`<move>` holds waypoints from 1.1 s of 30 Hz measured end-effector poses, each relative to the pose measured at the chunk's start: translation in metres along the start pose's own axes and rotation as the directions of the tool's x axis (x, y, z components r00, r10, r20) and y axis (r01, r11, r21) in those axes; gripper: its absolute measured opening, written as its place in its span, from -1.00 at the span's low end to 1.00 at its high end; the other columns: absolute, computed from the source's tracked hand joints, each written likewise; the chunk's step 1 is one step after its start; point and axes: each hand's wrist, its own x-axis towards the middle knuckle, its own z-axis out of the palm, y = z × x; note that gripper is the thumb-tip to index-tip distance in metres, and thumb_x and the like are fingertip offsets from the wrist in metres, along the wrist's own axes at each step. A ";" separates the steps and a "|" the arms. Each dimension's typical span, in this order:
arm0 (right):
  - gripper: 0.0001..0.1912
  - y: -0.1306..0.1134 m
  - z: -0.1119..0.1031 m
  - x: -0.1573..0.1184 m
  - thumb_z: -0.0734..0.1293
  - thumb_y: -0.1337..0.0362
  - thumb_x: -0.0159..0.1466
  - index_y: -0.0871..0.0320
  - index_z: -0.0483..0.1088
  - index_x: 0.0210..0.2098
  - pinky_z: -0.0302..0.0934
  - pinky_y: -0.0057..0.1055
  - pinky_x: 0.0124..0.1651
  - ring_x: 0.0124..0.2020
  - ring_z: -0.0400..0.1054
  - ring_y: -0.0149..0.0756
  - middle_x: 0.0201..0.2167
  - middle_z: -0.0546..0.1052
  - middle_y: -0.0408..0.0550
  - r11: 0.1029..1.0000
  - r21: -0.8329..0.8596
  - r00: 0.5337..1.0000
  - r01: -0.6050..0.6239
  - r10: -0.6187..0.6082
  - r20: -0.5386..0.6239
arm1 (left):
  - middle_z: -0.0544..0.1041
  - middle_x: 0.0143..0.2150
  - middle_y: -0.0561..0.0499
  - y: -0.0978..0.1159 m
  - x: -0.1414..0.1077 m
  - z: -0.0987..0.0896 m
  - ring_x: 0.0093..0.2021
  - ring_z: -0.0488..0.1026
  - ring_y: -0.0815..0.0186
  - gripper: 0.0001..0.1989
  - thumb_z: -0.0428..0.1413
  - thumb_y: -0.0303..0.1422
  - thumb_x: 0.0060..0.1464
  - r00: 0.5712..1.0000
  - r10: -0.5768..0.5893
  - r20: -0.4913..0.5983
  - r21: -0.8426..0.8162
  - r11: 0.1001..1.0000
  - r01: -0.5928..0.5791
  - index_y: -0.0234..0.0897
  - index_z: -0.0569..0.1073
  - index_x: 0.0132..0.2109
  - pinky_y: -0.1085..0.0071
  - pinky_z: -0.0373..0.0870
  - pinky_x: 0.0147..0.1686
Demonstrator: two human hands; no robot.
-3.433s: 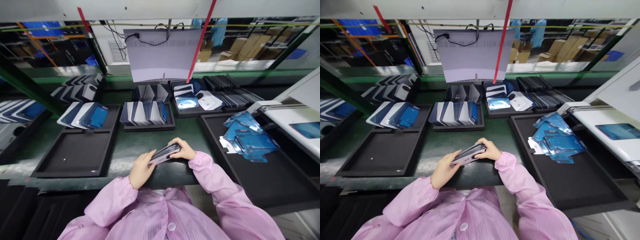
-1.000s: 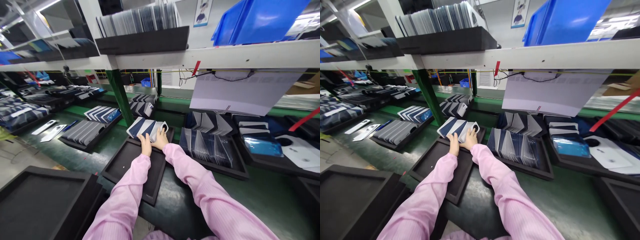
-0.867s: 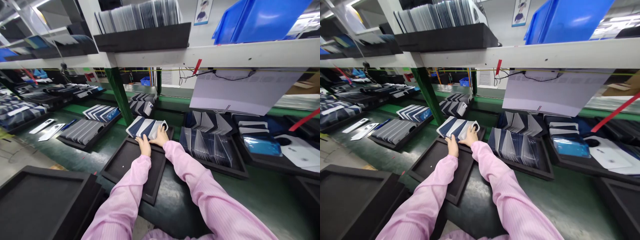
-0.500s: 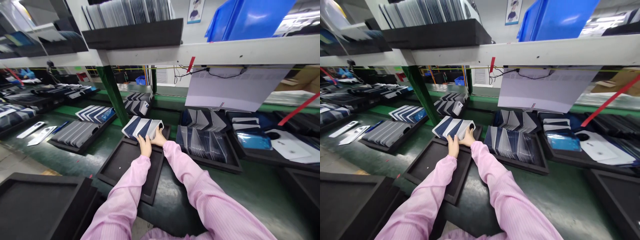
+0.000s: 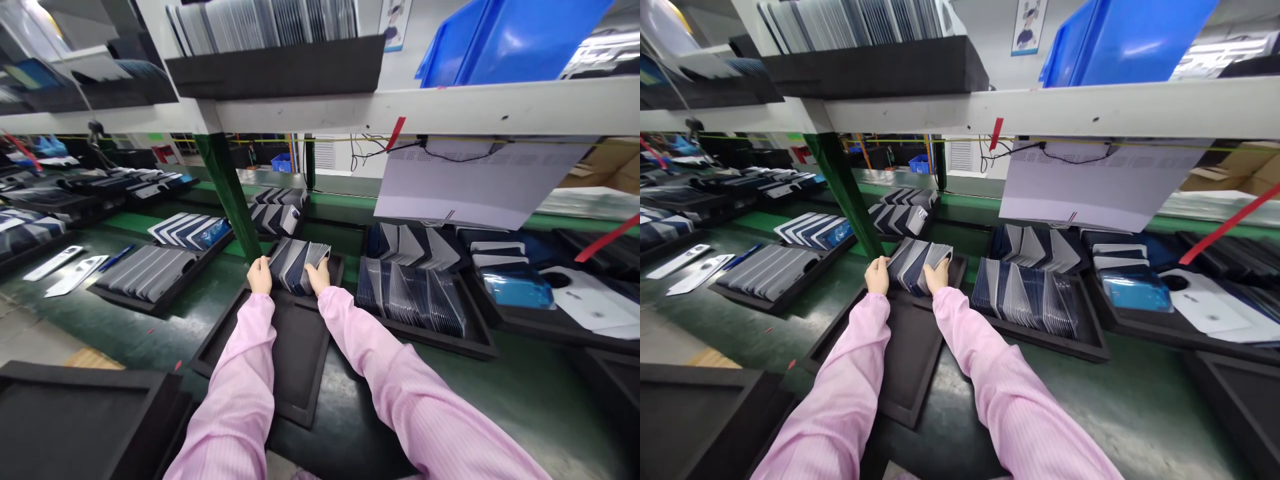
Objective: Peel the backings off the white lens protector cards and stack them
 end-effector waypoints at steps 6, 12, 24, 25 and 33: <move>0.12 -0.016 0.008 -0.005 0.27 -0.12 0.15 0.40 -0.41 0.36 -0.24 -0.23 0.42 0.44 -0.28 -0.06 0.42 -0.23 0.25 0.989 0.088 0.993 -0.120 0.119 0.022 | 0.48 0.12 -0.22 -0.007 0.011 -0.014 0.18 0.34 0.02 -0.56 -0.18 -0.13 0.29 0.998 -0.040 0.039 0.112 0.993 0.035 -0.25 0.44 0.05 0.06 0.28 0.10; 0.14 -0.032 0.023 0.001 0.28 -0.05 0.16 0.45 -0.49 0.35 -0.28 -0.23 0.42 0.44 -0.32 -0.02 0.41 -0.34 0.33 0.972 0.146 0.983 -0.184 0.182 0.028 | 0.54 0.04 -0.19 -0.013 0.020 -0.030 0.10 0.43 -0.05 -0.46 -0.15 0.05 0.20 0.987 -0.103 0.126 0.194 0.978 0.077 -0.15 0.41 0.11 0.05 0.30 0.07; 0.66 -0.009 -0.007 -0.027 0.57 -0.12 -0.33 0.23 -0.62 0.35 -0.26 -0.03 0.39 0.43 -0.48 0.19 0.40 -0.51 0.34 0.984 -0.037 0.958 0.173 -0.159 0.239 | -0.34 0.43 -0.44 -0.019 0.007 -0.039 0.41 -0.17 -0.24 0.39 0.40 -0.04 -0.40 0.921 0.069 0.384 0.291 0.937 -0.192 -0.23 -0.29 0.41 -0.16 -0.03 0.25; 0.65 -0.008 -0.005 -0.028 0.57 -0.12 -0.33 0.23 -0.60 0.36 -0.23 0.00 0.37 0.42 -0.44 0.24 0.39 -0.48 0.38 0.977 -0.091 0.956 0.193 -0.167 0.240 | -0.36 0.43 -0.47 -0.019 0.006 -0.038 0.40 -0.15 -0.27 0.42 0.40 -0.04 -0.42 0.916 0.080 0.392 0.314 0.925 -0.215 -0.23 -0.32 0.41 -0.17 -0.01 0.24; 0.48 -0.013 0.008 -0.018 0.50 -0.18 -0.16 0.28 -0.48 0.37 0.00 0.01 0.26 0.35 -0.09 0.35 0.37 -0.24 0.54 0.948 -0.275 0.979 0.164 -0.123 0.159 | -0.20 0.39 -0.52 -0.026 0.004 -0.023 0.36 0.00 -0.32 0.33 0.37 -0.03 -0.33 0.941 0.191 0.279 0.237 0.936 -0.260 -0.37 -0.25 0.40 -0.14 0.10 0.22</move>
